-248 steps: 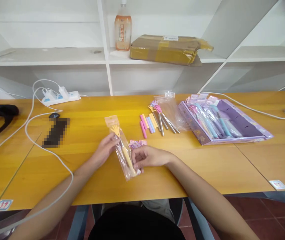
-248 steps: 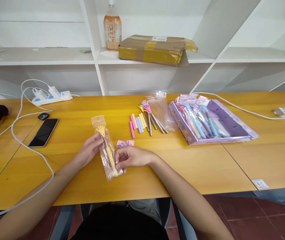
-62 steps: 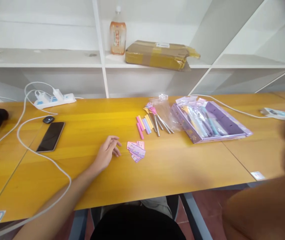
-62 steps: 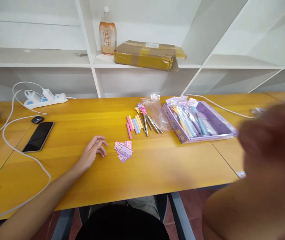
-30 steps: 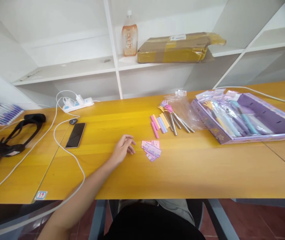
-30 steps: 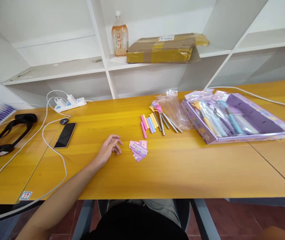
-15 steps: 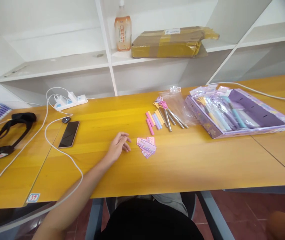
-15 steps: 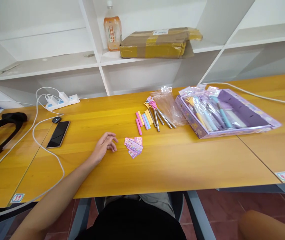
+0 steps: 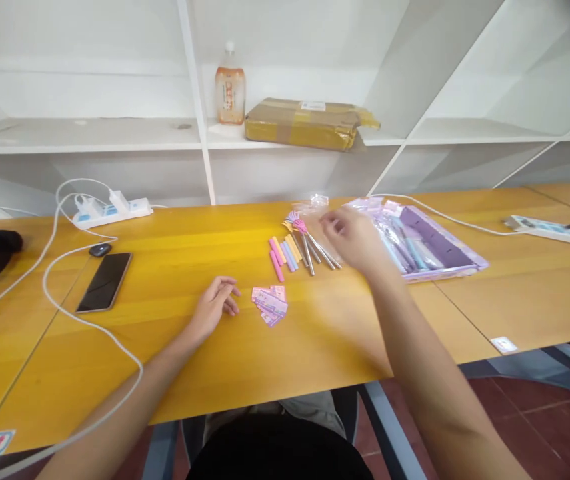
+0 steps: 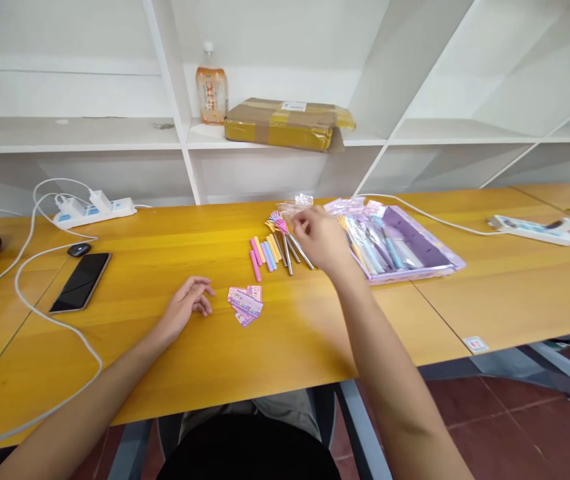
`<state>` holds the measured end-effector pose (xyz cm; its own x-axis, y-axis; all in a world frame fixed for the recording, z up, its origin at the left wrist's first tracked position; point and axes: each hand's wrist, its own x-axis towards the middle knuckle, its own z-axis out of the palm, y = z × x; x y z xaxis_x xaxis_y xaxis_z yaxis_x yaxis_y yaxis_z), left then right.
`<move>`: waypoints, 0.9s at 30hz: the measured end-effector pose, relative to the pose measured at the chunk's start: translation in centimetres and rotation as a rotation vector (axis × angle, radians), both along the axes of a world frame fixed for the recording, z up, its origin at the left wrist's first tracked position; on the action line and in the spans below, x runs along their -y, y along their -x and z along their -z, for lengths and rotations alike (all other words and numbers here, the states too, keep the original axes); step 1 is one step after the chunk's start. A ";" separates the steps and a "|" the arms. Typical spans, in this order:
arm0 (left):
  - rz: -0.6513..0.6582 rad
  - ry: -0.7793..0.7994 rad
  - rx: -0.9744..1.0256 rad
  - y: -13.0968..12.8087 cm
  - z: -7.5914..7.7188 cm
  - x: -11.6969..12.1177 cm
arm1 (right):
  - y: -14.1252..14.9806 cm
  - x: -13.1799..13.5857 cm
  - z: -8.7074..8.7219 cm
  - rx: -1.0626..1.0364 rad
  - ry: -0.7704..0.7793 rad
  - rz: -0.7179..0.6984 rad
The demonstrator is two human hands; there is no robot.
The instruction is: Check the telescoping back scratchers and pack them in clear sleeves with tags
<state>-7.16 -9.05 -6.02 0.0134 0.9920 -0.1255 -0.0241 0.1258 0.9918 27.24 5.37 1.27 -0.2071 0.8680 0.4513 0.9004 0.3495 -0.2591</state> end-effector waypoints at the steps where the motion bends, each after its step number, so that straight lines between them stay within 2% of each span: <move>1: 0.001 -0.001 -0.002 0.0 0.0 0.0 | 0.5 -0.2 0.6 0.040 0.047 0.047; 5: 0.013 0.002 -0.001 0.1 0.0 0.0 | 2.3 -1.1 4.1 0.173 0.239 0.238; 9: 0.020 0.013 0.005 0.1 -0.1 0.1 | 2.3 -1.5 6.0 0.196 0.227 0.266; 14: 0.020 0.011 -0.005 0.0 -0.1 0.2 | 1.9 -1.4 5.6 0.144 0.091 0.287; 18: 0.012 0.007 -0.018 -0.1 0.1 0.2 | 3.5 0.3 4.7 -0.162 0.041 0.237; 20: 0.009 -0.001 -0.018 -0.1 0.2 0.2 | 4.9 1.7 4.5 -0.233 0.127 0.122; 23: 0.002 -0.010 -0.014 -0.2 0.2 0.2 | 7.3 3.7 4.7 -0.087 0.340 -0.018; 25: 0.001 -0.012 -0.014 -0.2 0.3 0.2 | 8.6 4.6 5.0 0.048 0.437 -0.023; 27: 0.004 -0.015 -0.014 -0.1 0.3 0.2 | 9.4 5.2 5.1 0.156 0.468 0.007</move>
